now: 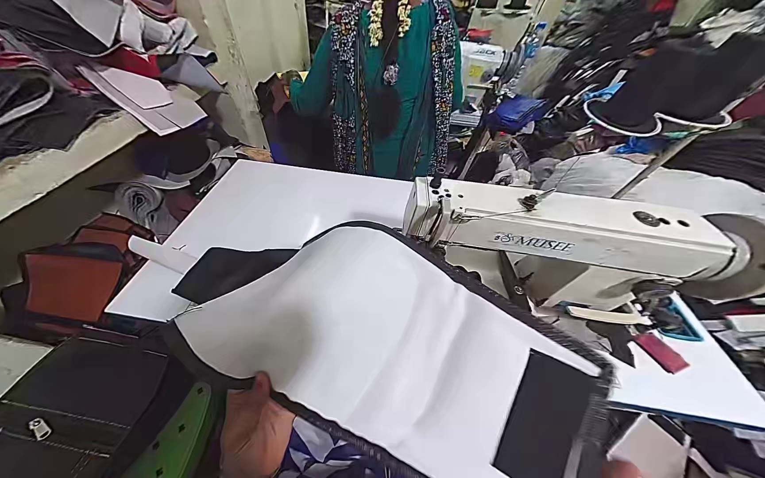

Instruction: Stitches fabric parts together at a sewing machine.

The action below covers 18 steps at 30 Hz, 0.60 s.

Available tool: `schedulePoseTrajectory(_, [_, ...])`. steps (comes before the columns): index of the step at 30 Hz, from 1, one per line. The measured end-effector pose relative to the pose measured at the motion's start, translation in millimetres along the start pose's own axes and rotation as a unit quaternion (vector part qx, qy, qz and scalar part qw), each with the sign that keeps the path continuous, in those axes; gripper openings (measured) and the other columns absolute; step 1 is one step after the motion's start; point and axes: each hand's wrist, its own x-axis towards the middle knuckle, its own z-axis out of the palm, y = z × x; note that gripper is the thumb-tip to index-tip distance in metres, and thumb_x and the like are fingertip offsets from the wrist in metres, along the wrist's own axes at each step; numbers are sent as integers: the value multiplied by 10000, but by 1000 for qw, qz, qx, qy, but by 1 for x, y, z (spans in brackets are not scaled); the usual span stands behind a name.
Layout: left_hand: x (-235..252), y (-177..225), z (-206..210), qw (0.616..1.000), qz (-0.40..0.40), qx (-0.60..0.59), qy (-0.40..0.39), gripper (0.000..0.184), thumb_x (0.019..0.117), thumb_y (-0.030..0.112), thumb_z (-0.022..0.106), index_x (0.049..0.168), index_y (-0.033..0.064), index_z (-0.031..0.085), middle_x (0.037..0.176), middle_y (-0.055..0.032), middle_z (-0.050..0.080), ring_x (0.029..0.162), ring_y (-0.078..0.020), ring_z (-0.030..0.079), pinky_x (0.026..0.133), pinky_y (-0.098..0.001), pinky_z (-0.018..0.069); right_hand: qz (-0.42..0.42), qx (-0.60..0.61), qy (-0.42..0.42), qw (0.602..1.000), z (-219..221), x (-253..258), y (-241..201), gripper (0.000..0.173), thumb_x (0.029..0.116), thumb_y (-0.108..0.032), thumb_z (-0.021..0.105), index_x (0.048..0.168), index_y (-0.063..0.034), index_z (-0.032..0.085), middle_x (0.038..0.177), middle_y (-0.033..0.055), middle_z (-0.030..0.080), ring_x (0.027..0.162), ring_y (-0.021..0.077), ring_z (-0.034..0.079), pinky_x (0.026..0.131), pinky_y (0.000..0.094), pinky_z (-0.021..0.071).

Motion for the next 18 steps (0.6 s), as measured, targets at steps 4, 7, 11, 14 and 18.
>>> schedulePoseTrajectory(4, [-8,-41,-14,992,-4,101,70,345,882,48,735,1172,233,714,1102,47,772,1020,-73,732,894,-284,616,-2,-31,-80,996,-128,-16,67,582,889,-433,735,1421,-288,546,1306,-132,689,1217,14,630,1036,259,528])
schedulePoseTrajectory(7, [3,-32,-44,933,68,339,98,956,816,139,780,1566,-13,207,1583,23,387,1384,-7,442,1100,-243,450,20,-164,65,984,-130,9,66,752,733,-13,742,1398,-110,403,1095,-135,739,967,-6,714,842,210,615])
schedulePoseTrajectory(11, [30,-6,-48,841,181,509,-26,635,1008,308,630,1567,119,396,1685,40,261,1524,-37,250,1234,-295,286,56,-83,113,989,-148,47,49,254,820,-45,582,1025,-155,686,884,-31,785,787,41,745,689,237,631])
schedulePoseTrajectory(14, [42,-42,-24,785,137,574,-190,310,1054,341,522,1303,254,685,1499,0,562,1469,-187,417,1219,-441,320,32,5,108,994,-142,62,41,246,991,-334,540,970,-197,743,946,-25,785,908,67,748,788,298,639])
schedulePoseTrajectory(18, [63,-100,-18,585,-17,727,-360,527,996,374,582,1507,257,535,1628,-103,403,1516,-440,304,1129,-786,166,-82,-186,70,977,-116,37,65,453,903,-324,758,1305,-243,566,1158,-121,731,1085,11,687,943,279,586])
